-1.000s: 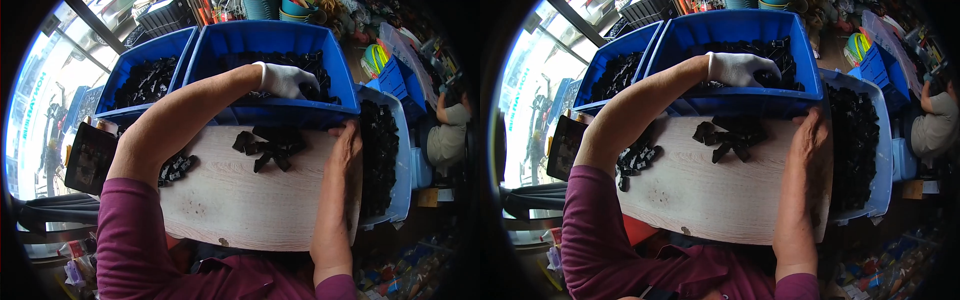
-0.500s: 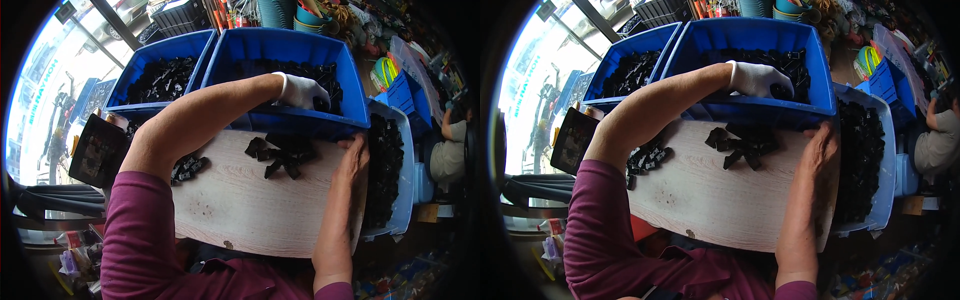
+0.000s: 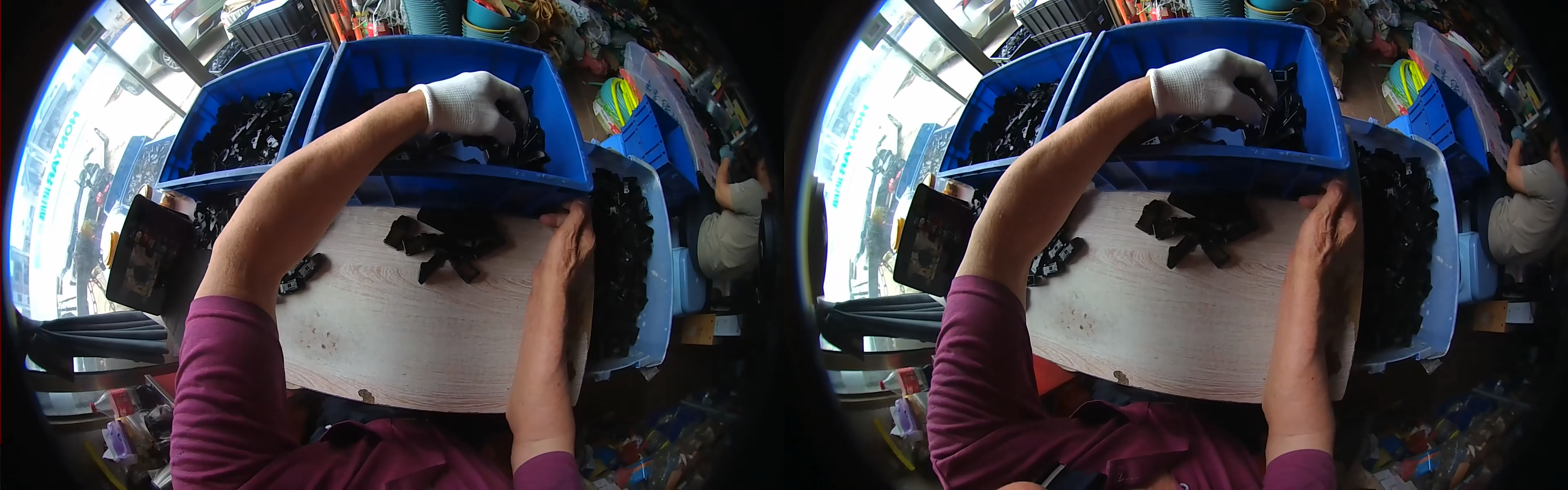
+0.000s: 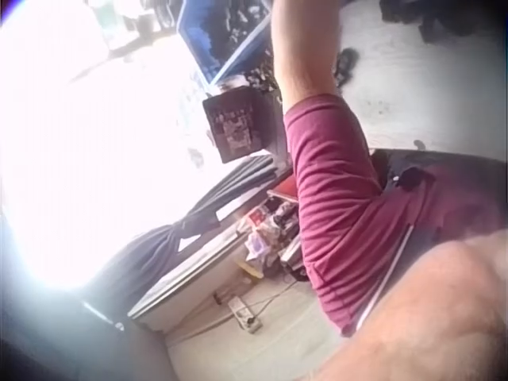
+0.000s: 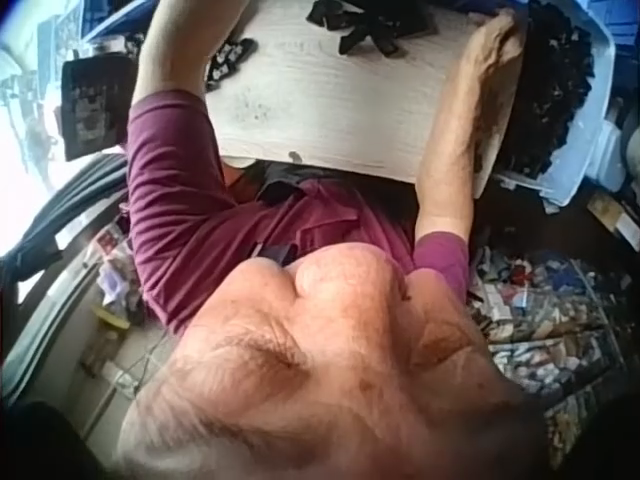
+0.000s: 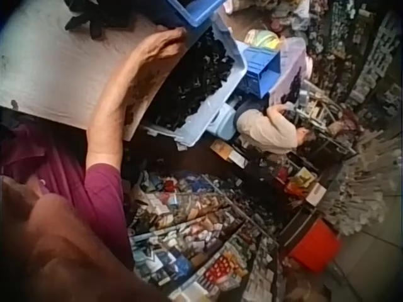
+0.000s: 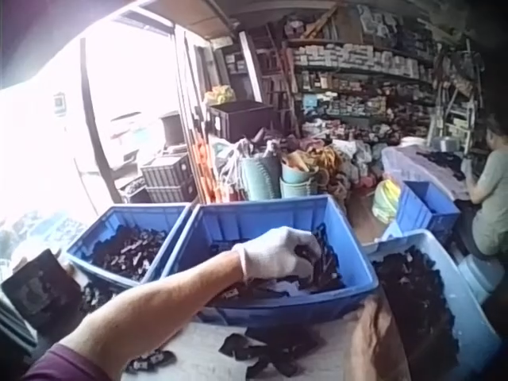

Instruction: Inspecting and sorting small black plastic latch components at a workbench.

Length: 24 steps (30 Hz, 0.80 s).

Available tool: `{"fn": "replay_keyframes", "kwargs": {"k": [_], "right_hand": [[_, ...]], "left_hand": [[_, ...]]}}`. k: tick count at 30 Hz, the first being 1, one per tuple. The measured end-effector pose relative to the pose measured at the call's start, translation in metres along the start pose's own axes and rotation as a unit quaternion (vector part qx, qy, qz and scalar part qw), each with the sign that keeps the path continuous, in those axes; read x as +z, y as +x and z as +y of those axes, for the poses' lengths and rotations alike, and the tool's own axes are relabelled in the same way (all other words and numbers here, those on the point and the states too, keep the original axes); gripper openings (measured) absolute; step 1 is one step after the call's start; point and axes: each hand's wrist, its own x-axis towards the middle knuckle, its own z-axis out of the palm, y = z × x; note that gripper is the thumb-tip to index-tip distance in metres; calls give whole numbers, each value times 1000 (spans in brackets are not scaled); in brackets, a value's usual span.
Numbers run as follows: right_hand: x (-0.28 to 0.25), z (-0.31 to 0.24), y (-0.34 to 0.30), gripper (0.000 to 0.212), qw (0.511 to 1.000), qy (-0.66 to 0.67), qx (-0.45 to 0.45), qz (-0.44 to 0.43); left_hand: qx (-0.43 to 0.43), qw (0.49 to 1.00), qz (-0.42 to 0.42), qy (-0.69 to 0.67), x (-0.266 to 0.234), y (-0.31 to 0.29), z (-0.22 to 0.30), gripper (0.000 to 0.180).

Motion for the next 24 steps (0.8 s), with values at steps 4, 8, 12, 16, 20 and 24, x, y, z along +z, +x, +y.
{"fn": "replay_keyframes", "kwargs": {"k": [4, 8, 12, 16, 20, 24], "right_hand": [[3, -6, -2, 47, 1000, -19, -7, -6], [-5, -8, 0, 45, 997, -78, 2, -26], [-1, -4, 3, 44, 998, -45, -36, -16], [2, -18, -6, 41, 999, -10, -46, -20], [-2, -29, -8, 41, 999, -21, -31, -22], [1, -13, -3, 43, 998, -60, -32, -17]], "left_hand": [[4, 996, 58, 67, -7, -11, 8, 30], [17, 990, 122, 62, -4, -19, 10, 30], [48, 977, 207, 21, -3, -46, 42, 28], [133, 945, 293, 51, 19, -79, 69, 26], [226, 909, 322, 137, 44, -106, 82, 37], [172, 935, 256, 176, 87, -127, 67, 36]]}}
